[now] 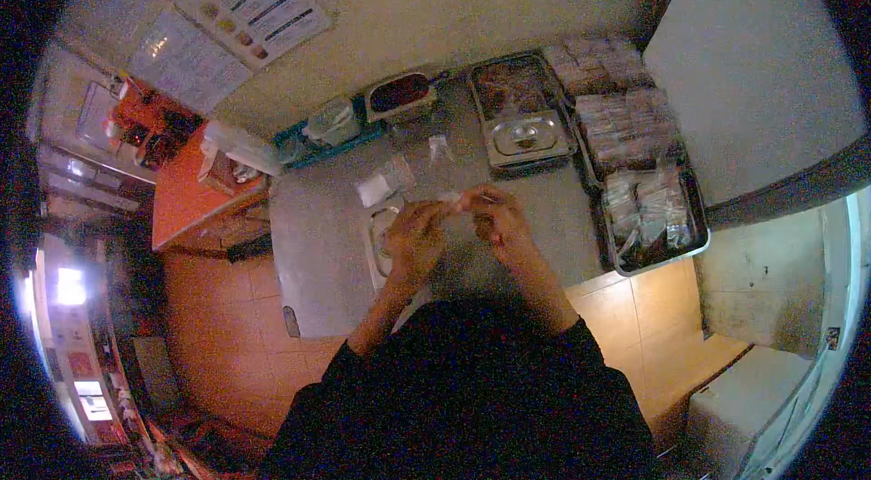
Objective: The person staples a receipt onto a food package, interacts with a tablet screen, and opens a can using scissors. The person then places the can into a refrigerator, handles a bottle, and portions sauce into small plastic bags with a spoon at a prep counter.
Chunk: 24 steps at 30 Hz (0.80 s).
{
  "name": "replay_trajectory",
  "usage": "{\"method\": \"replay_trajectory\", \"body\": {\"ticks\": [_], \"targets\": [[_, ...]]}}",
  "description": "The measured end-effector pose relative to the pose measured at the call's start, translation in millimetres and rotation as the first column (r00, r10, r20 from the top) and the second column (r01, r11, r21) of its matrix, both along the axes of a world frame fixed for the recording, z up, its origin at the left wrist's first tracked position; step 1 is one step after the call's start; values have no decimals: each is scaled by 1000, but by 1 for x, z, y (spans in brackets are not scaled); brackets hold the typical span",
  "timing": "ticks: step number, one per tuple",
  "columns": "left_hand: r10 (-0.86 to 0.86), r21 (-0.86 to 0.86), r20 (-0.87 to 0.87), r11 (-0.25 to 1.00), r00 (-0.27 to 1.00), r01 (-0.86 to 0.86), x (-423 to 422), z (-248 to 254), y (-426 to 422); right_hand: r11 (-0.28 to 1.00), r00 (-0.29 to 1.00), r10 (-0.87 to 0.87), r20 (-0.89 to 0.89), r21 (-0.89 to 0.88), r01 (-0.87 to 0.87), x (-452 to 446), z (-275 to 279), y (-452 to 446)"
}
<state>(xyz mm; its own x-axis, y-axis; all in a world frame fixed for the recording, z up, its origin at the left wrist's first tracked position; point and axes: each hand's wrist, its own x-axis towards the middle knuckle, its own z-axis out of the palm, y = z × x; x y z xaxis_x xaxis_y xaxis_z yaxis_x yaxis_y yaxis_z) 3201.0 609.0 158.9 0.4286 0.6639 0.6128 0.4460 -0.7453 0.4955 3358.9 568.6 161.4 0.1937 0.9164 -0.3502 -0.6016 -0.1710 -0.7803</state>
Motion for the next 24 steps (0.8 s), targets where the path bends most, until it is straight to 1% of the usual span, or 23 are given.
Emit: {"method": "replay_trajectory", "body": {"ticks": [1,2,3,4,5,6,7,8,9,10,11,12,13,14,15,16,17,18,19,20,22,23,24], "targets": [[-19,-179,21,984,1000,22,-5,0,1,994,994,105,18,13,-106,0,-2,1],[-18,-180,22,983,1000,22,-11,1,4,994,994,106,18,12,-106,-2,-13,4],[5,-581,132,810,991,73,-17,4,8,960,933,71,352,229,-160,-6,-30,8],[74,-864,216,480,974,155,-20,5,8,874,776,-46,628,401,-273,-11,-34,9],[71,-865,213,478,974,155,-21,2,8,876,778,-48,626,401,-269,-15,-37,7],[78,-889,373,315,925,332,-22,-6,8,970,916,69,396,189,-155,-20,-31,5],[116,-853,518,146,848,501,-24,-16,8,993,987,109,116,-60,-103,-22,-25,3],[180,-760,637,-19,750,650,-26,-26,8,993,987,110,114,-60,-104,-18,-18,4],[268,-616,723,-168,637,770,-26,-26,7,992,992,110,-56,-62,-113,-13,-11,5],[318,-524,755,-230,573,820,-26,-26,6,990,969,107,-222,-61,-124,-10,-8,6],[372,-428,774,-289,512,857,-25,-24,5,990,969,109,-222,-60,-125,-10,-11,8],[312,-681,658,-144,686,718,-19,0,0,990,994,88,-71,-105,-95,-13,-18,9],[285,-861,492,19,822,509,-15,13,-2,988,994,70,82,-146,-58,-16,-20,10],[288,-859,494,17,821,511,-17,3,2,987,994,72,85,-150,-58,-23,-20,7],[221,-891,451,171,865,421,-22,-15,10,1000,982,-3,191,8,2,-35,-17,3],[165,-887,394,328,904,326,-23,-20,14,984,955,-91,282,172,43,-43,-16,-1],[170,-887,393,327,903,325,-22,-25,14,985,956,-86,282,169,39,-49,-15,-5],[114,-760,159,648,981,48,-16,-23,13,966,830,-142,540,257,-2,-53,-15,-9],[149,-449,-91,876,985,-174,-11,-20,13,941,633,-218,743,331,-64,-55,-14,-9],[149,-447,-90,877,985,-174,-10,-17,13,941,632,-220,743,333,-65,-50,-13,-9],[142,-565,-244,783,959,-259,-7,-8,9,988,557,-58,829,128,-88,-35,-11,-12],[148,-566,-245,780,958,-265,-3,-2,5,987,557,-52,829,127,-95,-33,-9,-9],[195,-433,-264,851,945,-296,4,3,-3,997,380,70,922,-73,-8,-31,-2,-3]]}}
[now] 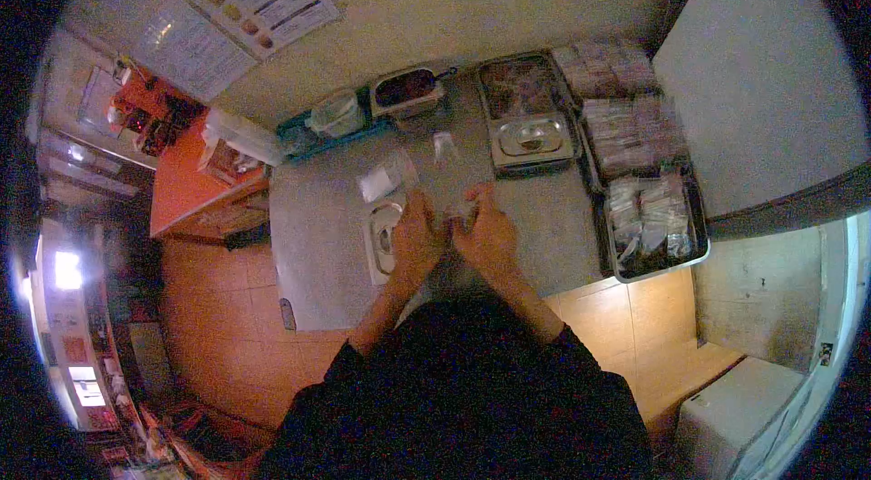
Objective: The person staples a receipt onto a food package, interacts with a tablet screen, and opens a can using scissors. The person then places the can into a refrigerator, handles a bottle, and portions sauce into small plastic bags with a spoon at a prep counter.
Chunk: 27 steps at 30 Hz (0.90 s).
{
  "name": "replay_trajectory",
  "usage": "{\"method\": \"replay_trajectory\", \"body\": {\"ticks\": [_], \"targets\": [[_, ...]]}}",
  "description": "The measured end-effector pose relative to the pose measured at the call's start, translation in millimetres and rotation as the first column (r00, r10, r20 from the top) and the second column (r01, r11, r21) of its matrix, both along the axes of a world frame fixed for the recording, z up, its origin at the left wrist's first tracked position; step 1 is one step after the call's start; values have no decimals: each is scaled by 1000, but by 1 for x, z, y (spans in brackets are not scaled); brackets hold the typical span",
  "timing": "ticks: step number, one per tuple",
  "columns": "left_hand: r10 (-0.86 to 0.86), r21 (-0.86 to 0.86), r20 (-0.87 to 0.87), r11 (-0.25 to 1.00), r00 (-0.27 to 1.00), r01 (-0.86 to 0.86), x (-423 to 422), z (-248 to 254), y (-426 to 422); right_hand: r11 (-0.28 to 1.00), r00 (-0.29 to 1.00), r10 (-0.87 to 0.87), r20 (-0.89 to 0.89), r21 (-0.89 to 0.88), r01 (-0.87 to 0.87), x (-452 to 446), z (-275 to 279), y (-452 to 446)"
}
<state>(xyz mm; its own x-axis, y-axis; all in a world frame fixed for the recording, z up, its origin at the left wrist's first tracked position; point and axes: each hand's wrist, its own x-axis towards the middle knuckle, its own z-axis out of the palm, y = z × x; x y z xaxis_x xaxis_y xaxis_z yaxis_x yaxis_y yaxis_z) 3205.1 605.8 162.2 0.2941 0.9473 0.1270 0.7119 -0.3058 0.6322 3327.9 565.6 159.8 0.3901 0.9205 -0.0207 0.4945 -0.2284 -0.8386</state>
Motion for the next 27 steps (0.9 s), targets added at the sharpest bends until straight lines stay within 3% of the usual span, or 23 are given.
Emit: {"method": "replay_trajectory", "body": {"ticks": [1,2,3,5,7,8,10,11,12,14,15,16,17,19,20,22,23,25,27], "targets": [[11,148,-46,989,999,-4,5,2,-6,978,975,-73,210,-174,111,2,4,6],[16,149,-44,989,999,-9,9,0,-11,979,975,-68,212,-172,106,6,5,12],[-39,160,-29,986,999,43,10,-2,-18,983,903,-180,390,93,156,11,4,15],[-85,175,-14,981,996,87,9,-8,-17,923,796,-320,514,360,139,15,-4,18],[-164,134,-91,975,982,176,9,-25,-5,968,837,-130,531,249,-8,11,-24,15],[-157,132,-90,977,983,168,8,-32,8,969,838,-123,532,248,-15,8,-28,13],[-161,-222,-82,965,984,139,0,-33,40,980,970,176,167,-124,-156,2,-32,9],[-152,-224,-80,966,985,131,-5,-31,45,978,968,185,168,-126,-165,2,-39,13],[-179,-397,25,901,984,174,-10,-24,50,992,978,127,166,-44,-121,3,-50,20],[-170,-549,135,807,976,217,-21,-23,47,995,984,84,158,39,-91,11,-65,39],[-78,-248,-161,968,984,36,-32,-31,32,998,979,24,201,59,-37,19,-70,55],[113,121,-404,990,908,-70,-42,-38,18,996,970,-35,240,82,16,22,-77,67],[132,126,-405,988,904,-88,-50,-48,10,996,971,-18,237,87,-3,20,-87,78],[340,-70,-435,910,834,-408,-59,-60,4,914,690,-291,663,406,-4,8,-106,103],[359,-65,-437,902,824,-428,-60,-59,5,912,699,-279,658,409,-22,1,-111,116],[354,-409,-308,789,883,-459,-59,-41,4,932,812,44,582,270,-243,-14,-118,141],[369,-407,-311,781,876,-473,-61,-43,6,927,813,56,579,272,-258,-24,-132,156],[365,-430,-355,753,861,-497,-65,-50,7,956,892,240,383,65,-285,-43,-173,185],[364,-428,-382,745,849,-512,-72,-36,6,948,864,284,417,11,-317,-54,-180,201]]}}
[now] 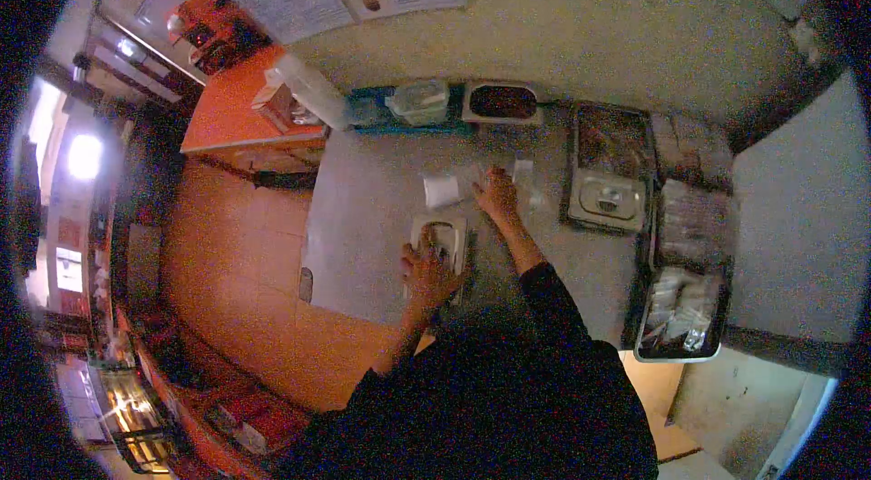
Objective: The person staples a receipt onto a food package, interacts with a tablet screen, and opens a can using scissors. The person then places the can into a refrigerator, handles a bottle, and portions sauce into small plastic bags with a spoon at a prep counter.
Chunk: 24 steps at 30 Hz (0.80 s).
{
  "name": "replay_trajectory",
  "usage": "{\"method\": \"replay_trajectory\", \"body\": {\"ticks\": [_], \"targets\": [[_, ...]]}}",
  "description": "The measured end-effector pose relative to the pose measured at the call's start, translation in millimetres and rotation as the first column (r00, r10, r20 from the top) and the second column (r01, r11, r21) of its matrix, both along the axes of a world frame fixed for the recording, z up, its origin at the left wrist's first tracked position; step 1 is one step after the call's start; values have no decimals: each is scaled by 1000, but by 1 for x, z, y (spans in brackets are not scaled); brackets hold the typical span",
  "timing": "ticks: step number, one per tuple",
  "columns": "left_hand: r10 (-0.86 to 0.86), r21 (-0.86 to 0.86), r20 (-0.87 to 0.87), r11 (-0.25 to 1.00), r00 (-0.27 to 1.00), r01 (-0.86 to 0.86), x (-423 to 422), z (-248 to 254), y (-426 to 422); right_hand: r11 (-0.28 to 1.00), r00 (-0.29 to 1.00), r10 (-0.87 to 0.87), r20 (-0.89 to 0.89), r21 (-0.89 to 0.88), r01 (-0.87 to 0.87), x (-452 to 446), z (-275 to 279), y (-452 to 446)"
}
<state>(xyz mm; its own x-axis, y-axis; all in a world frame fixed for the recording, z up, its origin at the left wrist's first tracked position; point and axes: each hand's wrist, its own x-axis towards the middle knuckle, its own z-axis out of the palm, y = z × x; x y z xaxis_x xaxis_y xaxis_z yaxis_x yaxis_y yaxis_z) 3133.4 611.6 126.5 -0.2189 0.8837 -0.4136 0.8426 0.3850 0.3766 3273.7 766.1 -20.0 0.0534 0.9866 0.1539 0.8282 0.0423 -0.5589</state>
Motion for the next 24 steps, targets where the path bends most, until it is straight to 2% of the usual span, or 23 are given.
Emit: {"method": "replay_trajectory", "body": {"ticks": [1,2,3,4,5,7,11,13,15,16,18,20,21,23,24], "targets": [[-6,-16,-24,1000,1000,5,-4,5,-2,999,998,21,52,-42,-19,-4,-2,6],[4,-17,-24,1000,1000,-4,-15,-14,-5,999,998,31,53,-43,-29,-6,-4,8],[-22,34,-107,999,994,26,-32,-46,-11,991,987,14,-163,-132,-35,-6,-4,7],[-31,56,-148,998,989,40,-41,-48,-12,974,930,-26,-367,-218,-59,-5,-3,5],[-38,78,-189,995,981,54,-50,-51,-13,973,931,-21,-365,-220,-65,-4,-1,3],[130,63,-95,990,987,-124,-59,-13,-10,948,808,8,-590,-252,-193,1,7,-8],[117,45,-116,993,986,-113,-86,-11,-8,954,738,54,-672,-183,-237,11,21,-28],[72,11,-139,997,988,-71,-95,-9,-4,877,416,-209,-885,-358,-320,14,34,-44],[27,-26,-159,999,987,-31,-95,-10,-8,883,381,-222,-898,-351,-312,19,37,-60],[-112,88,-328,985,938,148,-93,-10,-9,890,342,-224,-913,-334,-309,23,38,-68],[-224,170,-492,923,841,344,-82,-8,-7,859,315,-270,-910,-375,-348,34,45,-83],[-432,184,-348,839,832,512,-48,8,13,824,289,-315,-904,-412,-390,43,55,-99],[-438,185,-344,836,831,517,-34,-1,19,808,330,-319,-888,-437,-395,47,60,-107],[-592,350,-208,698,778,625,-10,-41,32,796,370,-326,-870,-463,-388,54,61,-122],[-602,350,-206,691,772,632,-3,-59,38,820,185,-330,-926,-378,-431,58,58,-131]]}}
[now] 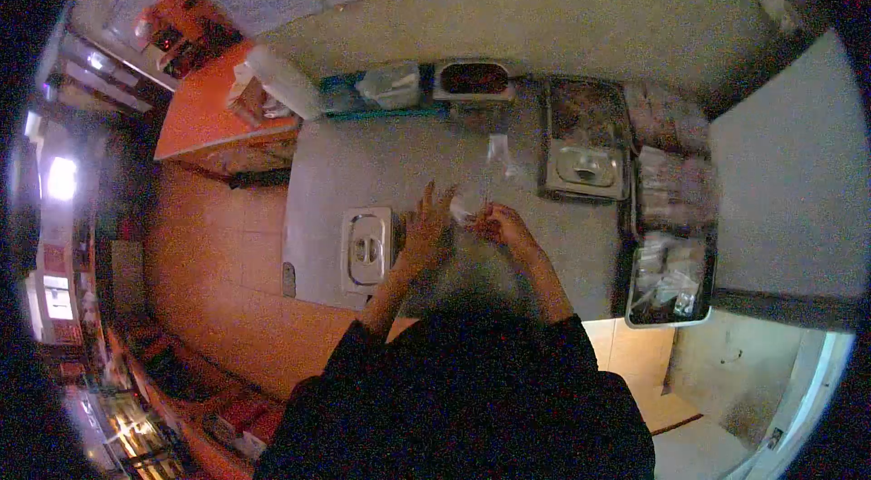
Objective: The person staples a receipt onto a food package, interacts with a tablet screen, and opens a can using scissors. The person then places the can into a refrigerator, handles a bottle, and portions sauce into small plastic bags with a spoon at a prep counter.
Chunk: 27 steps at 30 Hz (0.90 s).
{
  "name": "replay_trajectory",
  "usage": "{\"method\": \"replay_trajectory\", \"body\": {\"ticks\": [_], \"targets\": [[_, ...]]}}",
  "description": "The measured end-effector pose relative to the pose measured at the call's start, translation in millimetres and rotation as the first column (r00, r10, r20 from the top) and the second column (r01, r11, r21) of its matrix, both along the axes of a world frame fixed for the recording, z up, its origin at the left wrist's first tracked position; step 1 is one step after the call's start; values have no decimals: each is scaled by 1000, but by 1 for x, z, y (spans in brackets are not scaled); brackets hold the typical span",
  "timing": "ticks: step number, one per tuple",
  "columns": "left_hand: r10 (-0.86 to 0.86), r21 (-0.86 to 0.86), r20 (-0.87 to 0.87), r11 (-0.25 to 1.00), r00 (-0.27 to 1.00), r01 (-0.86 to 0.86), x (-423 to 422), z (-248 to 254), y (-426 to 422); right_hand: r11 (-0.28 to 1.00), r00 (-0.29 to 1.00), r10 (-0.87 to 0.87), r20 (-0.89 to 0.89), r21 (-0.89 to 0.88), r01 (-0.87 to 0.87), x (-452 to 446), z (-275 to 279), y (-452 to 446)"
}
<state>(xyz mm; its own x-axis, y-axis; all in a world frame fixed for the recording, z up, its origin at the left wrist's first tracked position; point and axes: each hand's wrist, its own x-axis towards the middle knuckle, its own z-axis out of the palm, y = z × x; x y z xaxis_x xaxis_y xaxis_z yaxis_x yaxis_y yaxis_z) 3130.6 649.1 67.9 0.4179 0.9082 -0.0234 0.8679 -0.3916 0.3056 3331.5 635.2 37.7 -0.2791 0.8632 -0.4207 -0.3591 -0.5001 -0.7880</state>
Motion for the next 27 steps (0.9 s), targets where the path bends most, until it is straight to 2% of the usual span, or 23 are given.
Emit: {"method": "replay_trajectory", "body": {"ticks": [1,2,3,4,5,6,7,8,9,10,11,13,17,19,21,23,24,26,27], "targets": [[64,-251,205,968,977,-11,7,-19,7,999,981,-48,-187,10,51,3,-3,-7],[99,-373,299,928,949,21,12,-43,10,998,981,-65,-183,10,68,6,-6,-13],[155,-487,379,872,913,54,16,-66,13,995,995,-100,-30,1,100,8,-11,-18],[36,-340,373,935,927,100,19,-95,15,991,984,-131,124,-7,133,10,-17,-23],[-79,-186,350,971,934,152,22,-109,13,989,981,-148,128,-9,150,9,-27,-28],[-92,-190,352,968,932,167,22,-106,8,956,870,-240,431,261,135,4,-34,-32],[-103,-116,430,979,897,168,19,-101,4,871,657,-382,650,492,19,1,-39,-36],[-118,-39,505,986,855,160,19,-96,0,869,653,-388,650,493,26,1,-43,-40],[-125,-36,505,986,854,165,21,-94,-4,877,576,-407,709,479,31,0,-40,-43],[-48,-30,545,997,837,77,23,-91,-10,885,496,-420,760,464,37,-2,-36,-45],[27,-28,585,1000,810,-13,26,-89,-15,883,493,-424,760,468,38,-2,-35,-45],[85,-78,601,996,795,-48,29,-86,-25,877,435,-448,781,478,47,-3,-38,-45],[232,-240,654,966,720,-94,29,-75,-34,916,398,-386,832,398,57,-5,-47,-44],[206,-213,629,973,750,-89,24,-83,-36,929,562,-340,754,363,74,0,-48,-45],[180,-188,604,979,777,-81,20,-81,-38,934,595,-338,729,338,117,2,-52,-46],[311,-289,586,943,748,-166,17,-61,-43,937,623,-340,704,309,162,6,-50,-46],[316,-293,586,941,747,-168,13,-71,-42,932,627,-351,696,325,160,8,-39,-46],[184,-108,643,983,744,-149,5,-98,-38,929,631,-356,689,336,157,10,-35,-45],[185,-110,643,983,743,-150,3,-94,-40,901,626,-403,667,410,143,11,-41,-44]]}}
